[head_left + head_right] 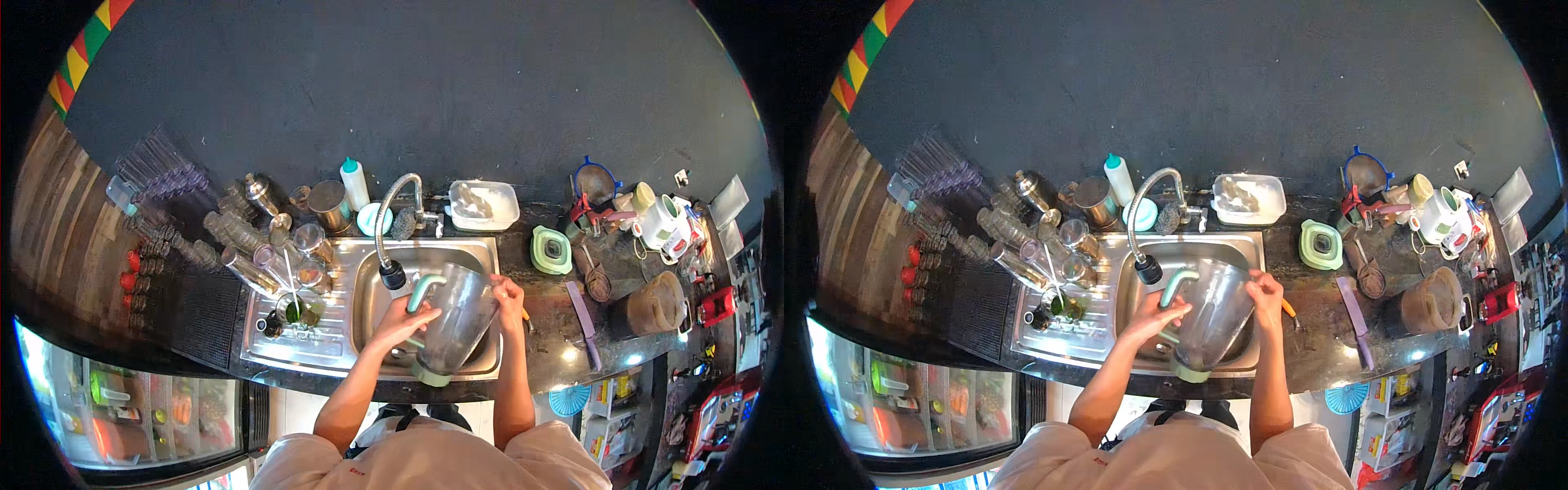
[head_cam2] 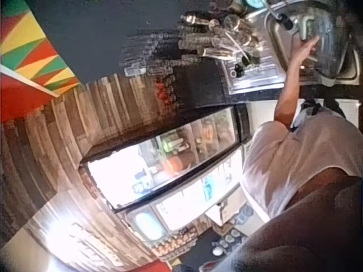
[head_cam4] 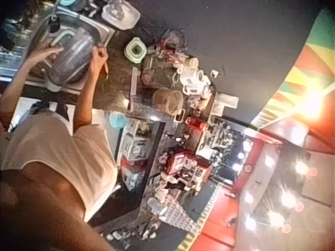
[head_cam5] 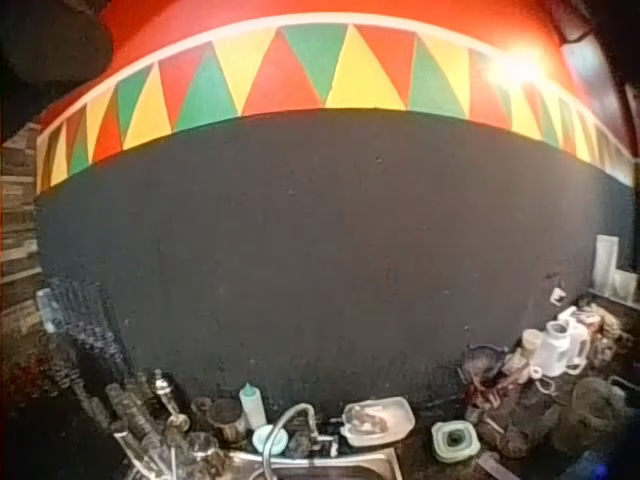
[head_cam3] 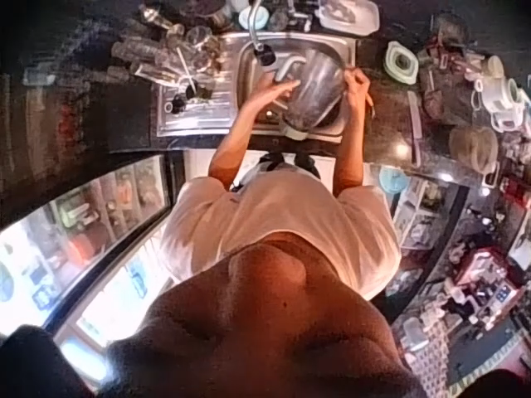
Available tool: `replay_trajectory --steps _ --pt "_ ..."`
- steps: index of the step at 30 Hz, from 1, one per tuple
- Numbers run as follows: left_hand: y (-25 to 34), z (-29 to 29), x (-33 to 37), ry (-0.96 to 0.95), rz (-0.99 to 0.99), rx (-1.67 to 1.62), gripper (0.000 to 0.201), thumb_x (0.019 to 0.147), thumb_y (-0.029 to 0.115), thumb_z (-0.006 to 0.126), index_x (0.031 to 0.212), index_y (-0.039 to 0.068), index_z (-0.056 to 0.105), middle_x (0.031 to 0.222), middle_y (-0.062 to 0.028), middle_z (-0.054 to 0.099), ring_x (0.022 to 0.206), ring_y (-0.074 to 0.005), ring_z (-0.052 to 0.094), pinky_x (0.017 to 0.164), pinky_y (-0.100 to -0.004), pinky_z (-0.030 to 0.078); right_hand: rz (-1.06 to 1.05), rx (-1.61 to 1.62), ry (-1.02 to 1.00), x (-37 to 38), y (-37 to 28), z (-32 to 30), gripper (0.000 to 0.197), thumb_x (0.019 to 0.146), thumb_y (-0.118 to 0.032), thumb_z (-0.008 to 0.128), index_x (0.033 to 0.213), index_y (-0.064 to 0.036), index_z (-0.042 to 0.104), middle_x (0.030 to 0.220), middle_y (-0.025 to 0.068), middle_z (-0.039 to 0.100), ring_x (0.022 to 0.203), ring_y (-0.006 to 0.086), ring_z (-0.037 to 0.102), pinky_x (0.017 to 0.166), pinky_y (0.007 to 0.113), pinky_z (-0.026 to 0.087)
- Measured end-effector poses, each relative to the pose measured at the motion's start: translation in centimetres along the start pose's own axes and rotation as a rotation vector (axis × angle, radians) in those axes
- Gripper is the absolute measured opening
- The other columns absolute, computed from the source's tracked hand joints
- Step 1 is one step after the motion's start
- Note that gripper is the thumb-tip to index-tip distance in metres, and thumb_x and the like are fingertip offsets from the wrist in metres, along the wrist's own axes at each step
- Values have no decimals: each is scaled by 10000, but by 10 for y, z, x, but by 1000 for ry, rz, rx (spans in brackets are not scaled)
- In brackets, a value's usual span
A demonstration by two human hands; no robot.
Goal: Washing bar equipment including a cocktail shaker and blender parts in a sink.
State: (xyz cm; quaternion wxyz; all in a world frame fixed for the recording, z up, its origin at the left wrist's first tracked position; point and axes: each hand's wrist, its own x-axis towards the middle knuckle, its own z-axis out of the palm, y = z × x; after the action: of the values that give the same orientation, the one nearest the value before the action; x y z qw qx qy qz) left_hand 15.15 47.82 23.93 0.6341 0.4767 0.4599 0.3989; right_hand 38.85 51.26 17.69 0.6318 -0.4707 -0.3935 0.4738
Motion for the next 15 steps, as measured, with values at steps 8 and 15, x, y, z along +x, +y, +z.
replay_trajectory --steps 8,15 --pt "-7 -5 -31 224 272 264 175 726 128 690 709 46 536 551 54 451 497 -22 385 437 -206 307 343 462 -233 40 -5 24 480 834 -513 401 1002 -78 510 1037 115 549 880 224 535 671 387 480" --pt "25 -25 -85 347 205 102 107 724 49 658 690 10 564 585 43 484 525 -35 416 454 -200 325 746 -81 -506 141 103 73 307 843 -243 501 1048 -17 462 942 148 559 701 237 574 561 367 504"
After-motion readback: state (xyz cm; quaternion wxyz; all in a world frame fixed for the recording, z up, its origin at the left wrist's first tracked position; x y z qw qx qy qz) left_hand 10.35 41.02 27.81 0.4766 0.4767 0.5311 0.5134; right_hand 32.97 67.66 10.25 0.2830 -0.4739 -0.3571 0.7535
